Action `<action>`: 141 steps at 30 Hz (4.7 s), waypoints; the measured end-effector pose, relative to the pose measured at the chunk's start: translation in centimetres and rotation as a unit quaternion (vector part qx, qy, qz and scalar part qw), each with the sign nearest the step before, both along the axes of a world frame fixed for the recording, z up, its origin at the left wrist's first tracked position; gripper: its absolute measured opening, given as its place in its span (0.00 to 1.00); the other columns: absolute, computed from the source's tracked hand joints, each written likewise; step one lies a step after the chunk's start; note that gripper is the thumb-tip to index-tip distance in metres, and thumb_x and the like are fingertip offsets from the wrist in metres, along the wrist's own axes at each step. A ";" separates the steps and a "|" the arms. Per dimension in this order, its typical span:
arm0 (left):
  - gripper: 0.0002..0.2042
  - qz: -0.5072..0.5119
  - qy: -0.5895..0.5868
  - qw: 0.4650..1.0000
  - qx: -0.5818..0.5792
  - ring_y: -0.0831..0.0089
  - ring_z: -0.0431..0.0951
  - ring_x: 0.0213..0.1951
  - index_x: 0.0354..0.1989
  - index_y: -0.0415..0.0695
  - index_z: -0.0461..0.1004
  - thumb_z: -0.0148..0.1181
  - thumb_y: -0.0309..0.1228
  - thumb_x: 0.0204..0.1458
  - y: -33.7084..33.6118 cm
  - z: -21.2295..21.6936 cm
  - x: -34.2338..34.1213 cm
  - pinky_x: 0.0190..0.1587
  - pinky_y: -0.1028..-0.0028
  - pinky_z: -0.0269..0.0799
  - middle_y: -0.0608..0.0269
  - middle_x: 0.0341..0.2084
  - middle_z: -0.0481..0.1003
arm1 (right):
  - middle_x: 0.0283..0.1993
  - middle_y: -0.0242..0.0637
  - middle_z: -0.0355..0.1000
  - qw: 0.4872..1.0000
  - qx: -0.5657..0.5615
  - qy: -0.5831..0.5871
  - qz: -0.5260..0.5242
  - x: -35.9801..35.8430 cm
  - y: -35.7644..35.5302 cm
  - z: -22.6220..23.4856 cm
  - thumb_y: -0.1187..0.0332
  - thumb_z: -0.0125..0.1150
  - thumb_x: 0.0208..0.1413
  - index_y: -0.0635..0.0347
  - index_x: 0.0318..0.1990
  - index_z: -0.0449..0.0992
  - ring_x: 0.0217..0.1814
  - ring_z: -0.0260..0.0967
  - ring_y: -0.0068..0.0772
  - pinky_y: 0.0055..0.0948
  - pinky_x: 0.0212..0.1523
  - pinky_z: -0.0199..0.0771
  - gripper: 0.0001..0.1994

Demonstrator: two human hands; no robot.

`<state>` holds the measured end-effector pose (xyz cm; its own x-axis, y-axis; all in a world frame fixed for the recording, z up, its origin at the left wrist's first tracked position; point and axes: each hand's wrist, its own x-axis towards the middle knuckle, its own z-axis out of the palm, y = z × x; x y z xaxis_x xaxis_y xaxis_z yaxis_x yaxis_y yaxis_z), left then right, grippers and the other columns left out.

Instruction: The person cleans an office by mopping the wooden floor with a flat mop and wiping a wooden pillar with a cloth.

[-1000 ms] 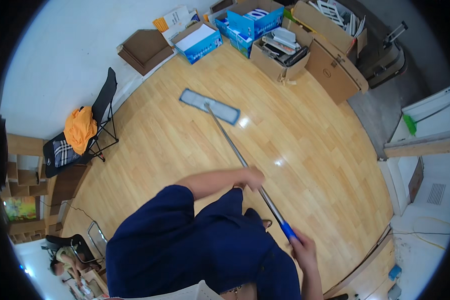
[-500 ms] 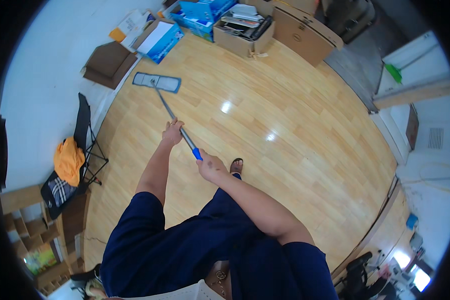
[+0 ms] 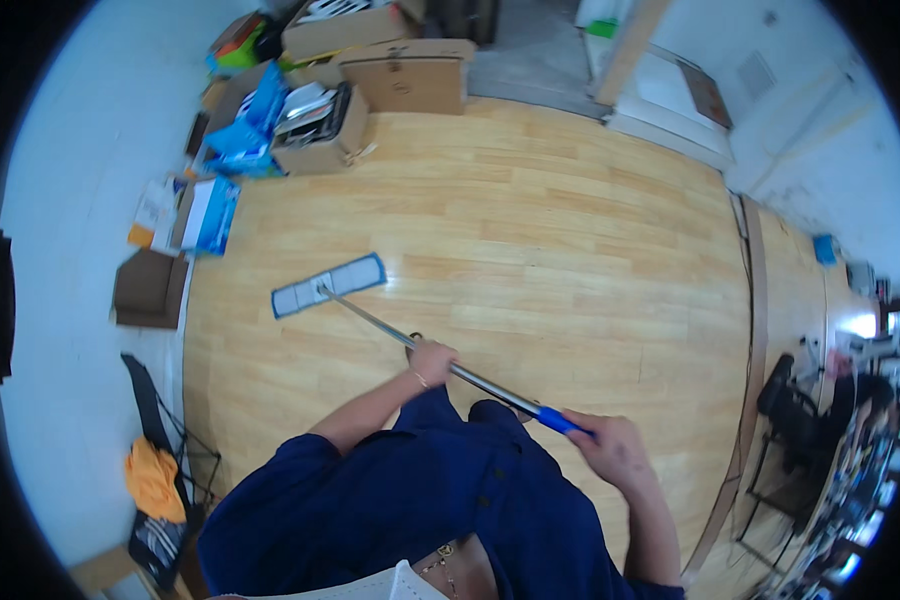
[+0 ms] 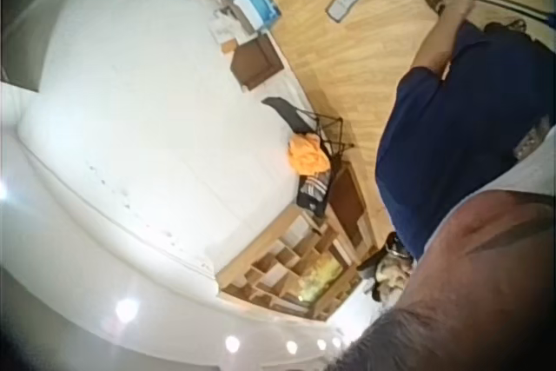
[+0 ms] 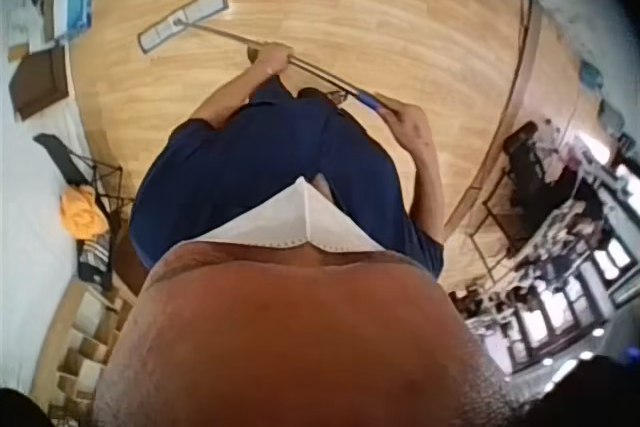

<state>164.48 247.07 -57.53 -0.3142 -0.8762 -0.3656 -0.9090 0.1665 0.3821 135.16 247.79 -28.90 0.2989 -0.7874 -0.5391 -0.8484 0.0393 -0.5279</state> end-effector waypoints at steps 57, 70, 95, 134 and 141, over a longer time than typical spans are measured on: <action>0.05 -0.395 0.196 0.897 0.037 0.54 0.77 0.28 0.20 0.43 0.77 0.58 0.31 0.37 -14.8 11.3 -61.9 0.28 0.59 0.74 0.51 0.21 0.76 | 0.10 0.33 0.58 0.754 -0.389 -0.372 -0.377 -42.7 6.8 10.7 0.69 0.48 0.51 0.58 0.12 0.61 0.15 0.60 0.30 0.44 0.39 0.70 0.16; 0.05 -0.519 0.232 0.822 0.030 0.57 0.77 0.29 0.21 0.44 0.78 0.59 0.32 0.38 -14.9 10.7 -72.7 0.30 0.61 0.74 0.54 0.22 0.76 | 0.14 0.34 0.57 0.687 -0.490 -0.276 -0.459 -41.1 6.9 11.5 0.61 0.45 0.58 0.60 0.19 0.64 0.21 0.61 0.36 0.44 0.33 0.65 0.17; 0.14 0.312 0.615 0.548 0.473 0.67 0.76 0.28 0.45 0.51 0.67 0.45 0.45 0.58 -33.8 4.4 -83.7 0.33 0.65 0.75 0.59 0.30 0.73 | 0.56 0.43 0.62 0.859 -0.432 -0.134 -0.240 -62.3 -28.3 -17.6 0.54 0.50 0.53 0.49 0.55 0.65 0.61 0.55 0.45 0.48 0.55 0.55 0.22; 0.10 0.323 0.100 0.899 0.278 0.79 0.65 0.16 0.41 0.44 0.77 0.53 0.31 0.53 12.6 35.8 -37.8 0.14 0.77 0.59 0.72 0.13 0.64 | 0.25 0.45 0.71 0.838 0.030 -0.334 0.431 -26.5 -1.0 -20.6 0.55 0.63 0.42 0.58 0.26 0.74 0.29 0.70 0.49 0.42 0.28 0.67 0.15; 0.19 0.225 0.065 0.930 0.283 0.78 0.68 0.15 0.54 0.51 0.69 0.55 0.35 0.52 -1.2 30.5 -53.3 0.18 0.76 0.66 0.65 0.14 0.68 | 0.28 0.42 0.73 0.943 -0.121 -0.138 0.279 -43.3 -12.3 -24.2 0.55 0.63 0.39 0.52 0.25 0.75 0.33 0.71 0.48 0.44 0.31 0.71 0.12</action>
<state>111.13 245.88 -26.99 -0.0362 -0.6090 -0.7923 -0.7783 -0.4801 0.4046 91.90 235.52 -53.09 0.8058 -0.5553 -0.2056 -0.5303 -0.5224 -0.6678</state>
